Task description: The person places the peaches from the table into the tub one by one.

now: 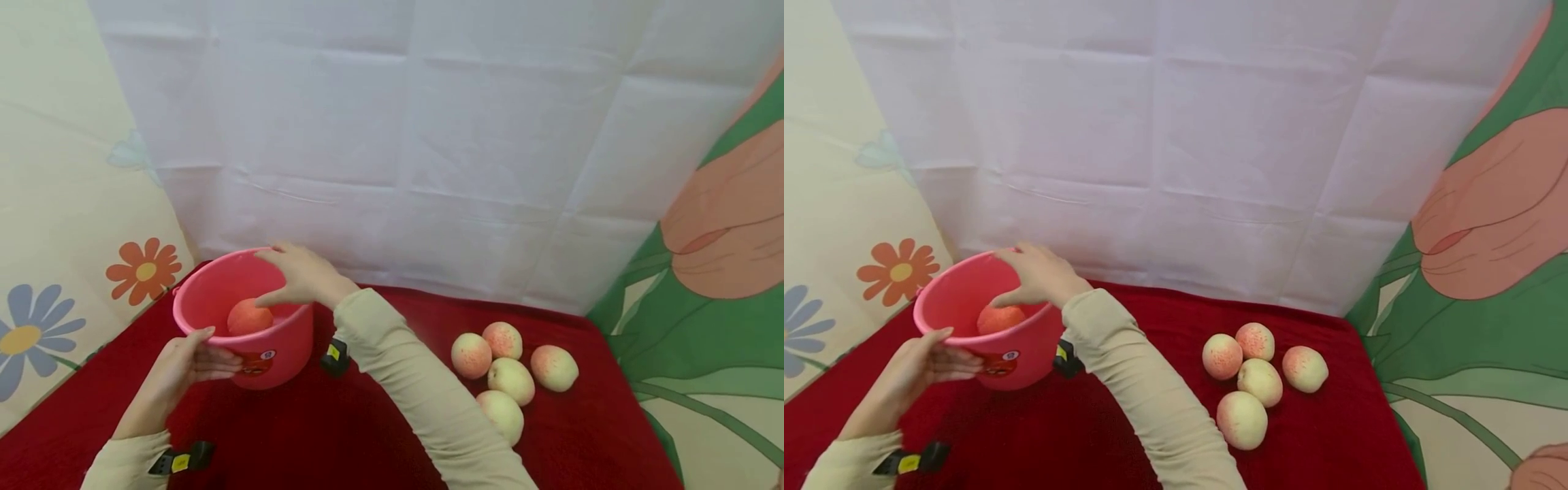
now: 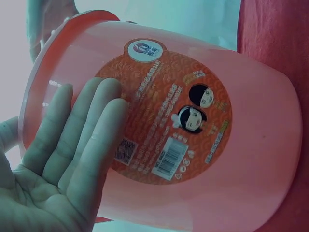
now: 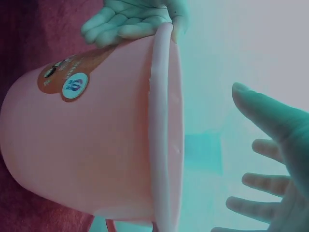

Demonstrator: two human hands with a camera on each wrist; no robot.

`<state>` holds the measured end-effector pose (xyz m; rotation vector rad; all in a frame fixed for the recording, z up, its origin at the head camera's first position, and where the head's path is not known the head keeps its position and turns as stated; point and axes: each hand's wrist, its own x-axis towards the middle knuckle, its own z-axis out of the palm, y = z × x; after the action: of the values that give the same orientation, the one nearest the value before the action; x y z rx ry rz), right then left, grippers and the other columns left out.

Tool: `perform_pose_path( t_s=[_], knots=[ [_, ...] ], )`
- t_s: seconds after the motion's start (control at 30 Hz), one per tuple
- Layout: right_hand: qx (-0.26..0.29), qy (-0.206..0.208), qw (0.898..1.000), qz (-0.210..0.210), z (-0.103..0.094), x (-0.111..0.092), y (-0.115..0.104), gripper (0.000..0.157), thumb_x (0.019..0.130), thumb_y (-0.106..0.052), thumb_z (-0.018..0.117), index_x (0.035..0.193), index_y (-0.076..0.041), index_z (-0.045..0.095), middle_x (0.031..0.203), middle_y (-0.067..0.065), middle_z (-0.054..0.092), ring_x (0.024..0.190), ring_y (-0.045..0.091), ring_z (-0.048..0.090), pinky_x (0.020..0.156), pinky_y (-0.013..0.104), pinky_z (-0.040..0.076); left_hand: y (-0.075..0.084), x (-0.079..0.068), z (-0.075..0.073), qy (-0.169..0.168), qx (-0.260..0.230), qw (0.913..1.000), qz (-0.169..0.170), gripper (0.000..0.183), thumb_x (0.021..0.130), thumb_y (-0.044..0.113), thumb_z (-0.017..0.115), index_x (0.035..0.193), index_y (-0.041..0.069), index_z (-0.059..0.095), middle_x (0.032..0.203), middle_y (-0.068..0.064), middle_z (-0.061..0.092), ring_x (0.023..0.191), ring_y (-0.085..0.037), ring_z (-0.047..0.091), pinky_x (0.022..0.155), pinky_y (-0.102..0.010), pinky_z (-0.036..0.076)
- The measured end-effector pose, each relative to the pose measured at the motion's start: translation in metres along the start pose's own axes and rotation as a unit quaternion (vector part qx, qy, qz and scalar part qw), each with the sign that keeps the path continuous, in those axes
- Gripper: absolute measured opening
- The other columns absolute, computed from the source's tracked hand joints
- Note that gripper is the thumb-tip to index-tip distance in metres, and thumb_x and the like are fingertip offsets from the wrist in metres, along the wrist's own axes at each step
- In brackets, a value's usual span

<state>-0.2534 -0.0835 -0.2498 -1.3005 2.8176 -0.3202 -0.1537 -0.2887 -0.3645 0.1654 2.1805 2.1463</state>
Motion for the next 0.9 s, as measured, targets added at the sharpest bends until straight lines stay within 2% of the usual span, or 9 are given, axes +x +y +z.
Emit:
perform_pose_path(
  t_s=[0.2, 0.57, 0.8, 0.9],
  knots=[
    [-0.003, -0.004, 1.000, -0.002, 0.000, -0.011, 0.006, 0.072, 0.080, -0.047, 0.064, 0.140, -0.021, 0.035, 0.144, -0.003, 0.034, 0.130, 0.012, 0.031, 0.103, 0.027, 0.032, 0.000, 0.002, -0.001, -0.005, -0.013, 0.9999, 0.006, 0.047, 0.100, 0.028, 0.031, 0.082, 0.013, 0.072, 0.079, -0.006, 0.070, 0.074, -0.023, 0.068, 0.066, -0.035, 0.055],
    [0.012, 0.027, 1.000, -0.002, 0.000, -0.041, 0.023, 0.063, 0.082, -0.043, 0.064, 0.136, -0.018, 0.043, 0.136, -0.002, 0.044, 0.124, 0.014, 0.039, 0.101, 0.031, 0.035, -0.002, 0.004, 0.000, -0.006, -0.011, 0.9999, 0.005, 0.047, 0.100, 0.028, 0.032, 0.082, 0.012, 0.072, 0.079, -0.006, 0.070, 0.074, -0.023, 0.068, 0.067, -0.035, 0.055],
    [0.023, 0.051, 0.998, -0.010, 0.003, -0.061, 0.035, 0.063, 0.080, -0.044, 0.065, 0.133, -0.016, 0.047, 0.128, 0.000, 0.051, 0.114, 0.011, 0.046, 0.092, 0.025, 0.043, -0.001, 0.006, 0.000, -0.005, -0.018, 0.9998, 0.005, 0.047, 0.100, 0.028, 0.032, 0.081, 0.011, 0.072, 0.078, -0.006, 0.070, 0.073, -0.023, 0.068, 0.066, -0.035, 0.055],
    [0.019, 0.062, 0.998, -0.021, 0.005, -0.068, 0.039, 0.062, 0.080, -0.043, 0.066, 0.132, -0.014, 0.048, 0.127, 0.000, 0.052, 0.113, 0.011, 0.047, 0.092, 0.024, 0.042, 0.000, 0.006, -0.001, -0.006, -0.022, 0.9997, 0.004, 0.047, 0.100, 0.028, 0.032, 0.081, 0.010, 0.072, 0.078, -0.007, 0.070, 0.073, -0.023, 0.068, 0.066, -0.035, 0.055]
  ],
)
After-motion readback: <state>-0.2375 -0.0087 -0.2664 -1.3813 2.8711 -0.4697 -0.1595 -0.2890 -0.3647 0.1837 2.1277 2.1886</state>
